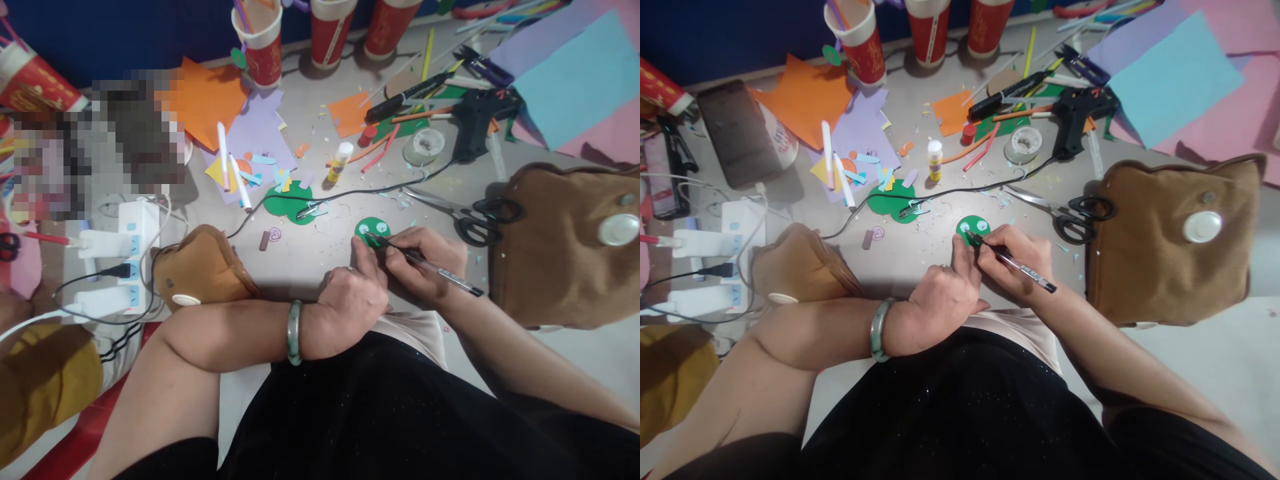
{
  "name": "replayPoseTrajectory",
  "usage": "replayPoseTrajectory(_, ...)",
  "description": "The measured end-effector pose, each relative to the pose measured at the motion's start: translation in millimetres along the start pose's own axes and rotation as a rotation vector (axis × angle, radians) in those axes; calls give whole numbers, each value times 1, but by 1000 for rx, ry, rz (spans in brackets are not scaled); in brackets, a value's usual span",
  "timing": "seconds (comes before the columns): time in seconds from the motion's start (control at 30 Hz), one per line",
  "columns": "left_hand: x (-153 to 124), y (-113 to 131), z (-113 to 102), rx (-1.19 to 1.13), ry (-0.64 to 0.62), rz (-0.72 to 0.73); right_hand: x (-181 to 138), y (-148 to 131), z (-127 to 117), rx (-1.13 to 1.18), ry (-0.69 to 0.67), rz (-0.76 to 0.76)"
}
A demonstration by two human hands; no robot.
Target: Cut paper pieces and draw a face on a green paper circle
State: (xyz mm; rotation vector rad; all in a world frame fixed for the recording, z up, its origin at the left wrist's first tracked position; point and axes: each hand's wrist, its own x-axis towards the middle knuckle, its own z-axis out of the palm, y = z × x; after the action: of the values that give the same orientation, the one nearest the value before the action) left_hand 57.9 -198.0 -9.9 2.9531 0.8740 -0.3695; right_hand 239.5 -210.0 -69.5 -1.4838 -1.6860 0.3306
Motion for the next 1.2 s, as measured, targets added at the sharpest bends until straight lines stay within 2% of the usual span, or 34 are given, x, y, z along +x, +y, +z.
replayPoseTrajectory(0.17,0,0,-1,-10,-8,-14,-2,-1,0,-23,-32,121)
replayPoseTrajectory(0.3,0,1,0,0,-11,-11,0,-4,0,-16,-18,97)
replayPoseTrajectory(0.5,1,0,1,23,16,-6,1,1,1,-24,302,119)
replayPoseTrajectory(0.6,2,0,3,21,4,-5,-1,5,-4,-116,369,138)
replayPoseTrajectory(0.7,2,1,8,24,7,-17,0,4,-16,-161,319,185)
replayPoseTrajectory(0.8,2,2,11,15,12,-30,1,0,-28,-76,223,169)
replayPoseTrajectory(0.9,1,-1,4,3,-30,-9,-1,-1,-32,13,161,152)
replayPoseTrajectory(1.0,1,-4,-10,5,-130,18,-1,0,-30,-6,107,151)
replayPoseTrajectory(1.13,1,-7,-19,3,-144,14,7,-1,-28,-102,48,68)
replayPoseTrajectory(1.2,1,-7,-19,-13,-148,11,14,-3,-30,-95,-7,74)
